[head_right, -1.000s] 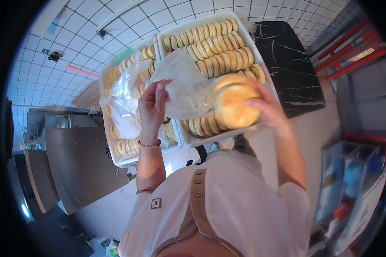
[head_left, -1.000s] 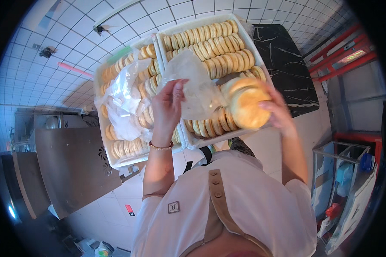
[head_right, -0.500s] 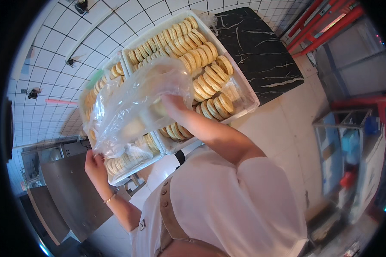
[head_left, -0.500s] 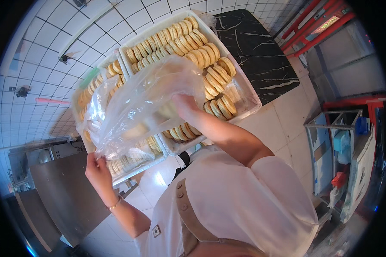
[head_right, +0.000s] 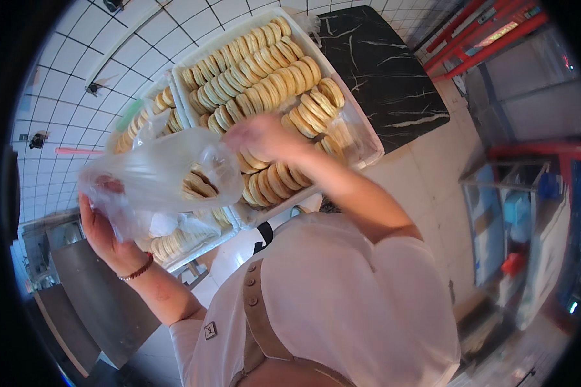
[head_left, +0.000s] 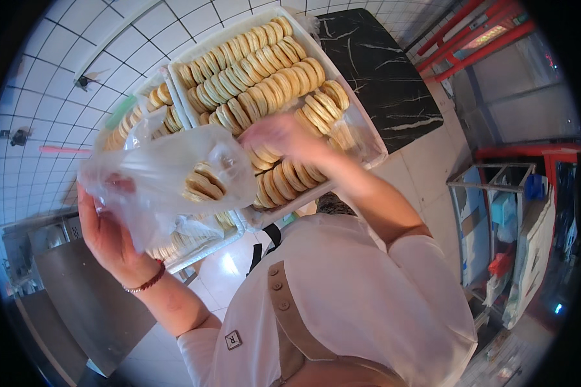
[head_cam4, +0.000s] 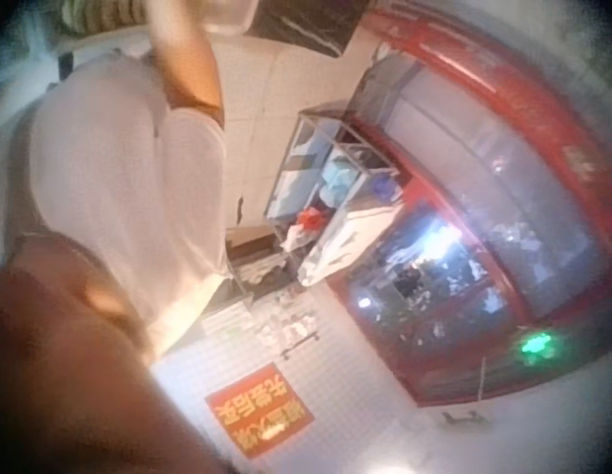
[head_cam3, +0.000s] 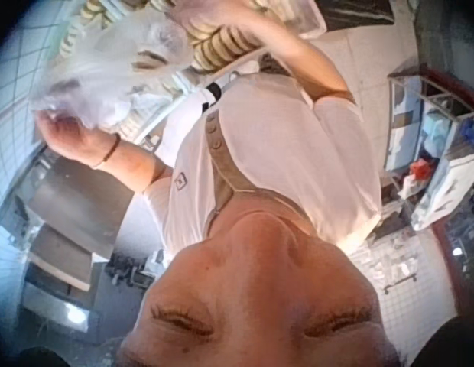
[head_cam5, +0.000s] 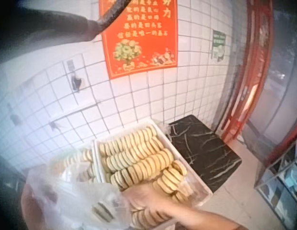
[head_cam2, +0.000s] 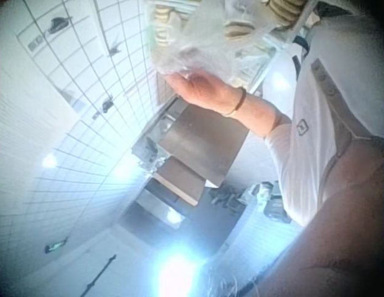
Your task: The person repeatedly picks round biscuits from stacked trays and places them into clear plastic bags. They arrange the biscuits inside each bag and set the filled bags aside on the counter. The process continues with multiple bags being filled throughout the clip.
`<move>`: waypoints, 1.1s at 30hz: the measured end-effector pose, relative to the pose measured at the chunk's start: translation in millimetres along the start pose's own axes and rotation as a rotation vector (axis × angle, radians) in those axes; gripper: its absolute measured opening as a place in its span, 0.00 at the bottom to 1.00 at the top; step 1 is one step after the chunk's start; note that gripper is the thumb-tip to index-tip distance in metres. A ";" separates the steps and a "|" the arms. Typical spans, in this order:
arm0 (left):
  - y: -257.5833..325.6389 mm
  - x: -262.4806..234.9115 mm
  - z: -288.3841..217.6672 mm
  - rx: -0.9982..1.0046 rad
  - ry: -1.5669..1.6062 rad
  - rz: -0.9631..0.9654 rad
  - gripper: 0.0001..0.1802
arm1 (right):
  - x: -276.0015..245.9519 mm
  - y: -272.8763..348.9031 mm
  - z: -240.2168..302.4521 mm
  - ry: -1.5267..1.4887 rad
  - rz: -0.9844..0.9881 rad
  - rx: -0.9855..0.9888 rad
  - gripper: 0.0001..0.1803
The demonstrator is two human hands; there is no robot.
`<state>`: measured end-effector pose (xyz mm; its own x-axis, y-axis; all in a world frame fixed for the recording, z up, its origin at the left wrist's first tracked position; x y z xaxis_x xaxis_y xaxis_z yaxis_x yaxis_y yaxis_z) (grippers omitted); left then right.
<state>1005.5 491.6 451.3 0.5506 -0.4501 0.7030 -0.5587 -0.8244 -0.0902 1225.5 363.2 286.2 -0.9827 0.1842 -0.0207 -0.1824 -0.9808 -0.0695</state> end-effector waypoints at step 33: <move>95.4 -35.6 -25.2 0.037 -0.252 -0.240 0.13 | -174.1 62.6 -67.1 -0.375 -0.505 0.147 0.25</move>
<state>916.9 437.6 435.4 0.8019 -0.3082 0.5118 -0.3742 -0.9269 0.0281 1387.4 274.1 218.6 -0.7145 0.6165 0.3307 -0.6020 -0.7827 0.1582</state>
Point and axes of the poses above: each hand's wrist, its own y-axis away from the middle knuckle, its own x-axis out of the palm, z = x × y, the point moved 7 cm from there along -y, towards the middle knuckle, and after that the axes turned 6 degrees about x, right-handed, at the moved point
